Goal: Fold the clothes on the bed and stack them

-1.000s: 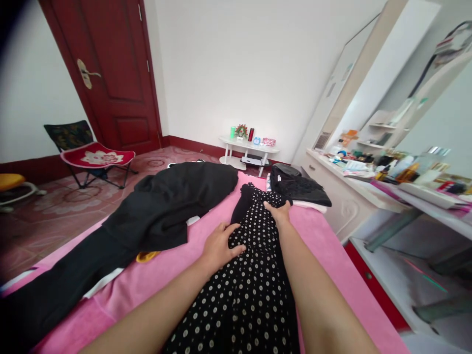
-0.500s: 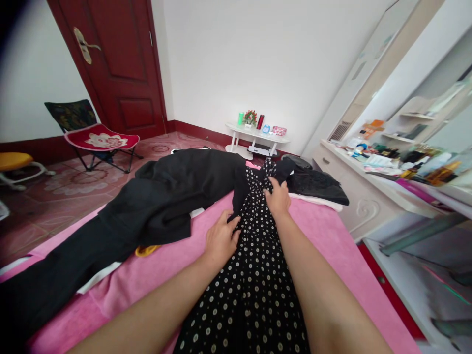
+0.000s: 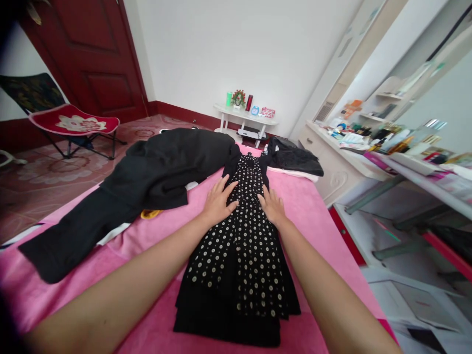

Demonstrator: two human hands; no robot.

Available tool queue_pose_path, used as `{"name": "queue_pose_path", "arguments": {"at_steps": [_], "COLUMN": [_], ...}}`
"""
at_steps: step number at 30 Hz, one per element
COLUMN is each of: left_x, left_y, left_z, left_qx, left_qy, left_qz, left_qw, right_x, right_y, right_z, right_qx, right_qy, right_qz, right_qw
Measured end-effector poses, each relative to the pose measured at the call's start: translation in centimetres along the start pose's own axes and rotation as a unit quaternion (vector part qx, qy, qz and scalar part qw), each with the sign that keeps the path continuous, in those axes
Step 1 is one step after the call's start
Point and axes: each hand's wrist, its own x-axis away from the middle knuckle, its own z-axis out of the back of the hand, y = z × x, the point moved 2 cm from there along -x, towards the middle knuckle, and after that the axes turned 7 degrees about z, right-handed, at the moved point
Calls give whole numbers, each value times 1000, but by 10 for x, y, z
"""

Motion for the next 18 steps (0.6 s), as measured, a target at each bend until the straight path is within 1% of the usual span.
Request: {"name": "queue_pose_path", "arguments": {"at_steps": [2, 5, 7, 9, 13, 15, 18], "left_x": [2, 5, 10, 17, 40, 52, 68], "left_y": [1, 1, 0, -1, -7, -12, -20], "left_z": [-3, -7, -7, -3, 16, 31, 56], "left_qx": [-9, -34, -47, -49, -35, -24, 10], "left_qy": [-42, -105, -131, -148, -194, -223, -272], "left_qz": [-33, -60, -70, -84, -120, -132, -147], "left_qw": [999, 992, 988, 984, 973, 966, 951], "right_x": [27, 63, 85, 106, 145, 161, 179], "right_y": [-6, -17, -24, -28, -30, -28, -24], "right_z": [3, 7, 11, 17, 33, 42, 55], "right_qx": [16, 30, 29, 14, -30, -45, -65], "right_qy": [-3, -11, -21, -26, -17, -19, -41], "right_qz": [18, 33, 55, 92, 158, 172, 184], "right_qw": [1000, 999, 998, 995, 987, 984, 980]}}
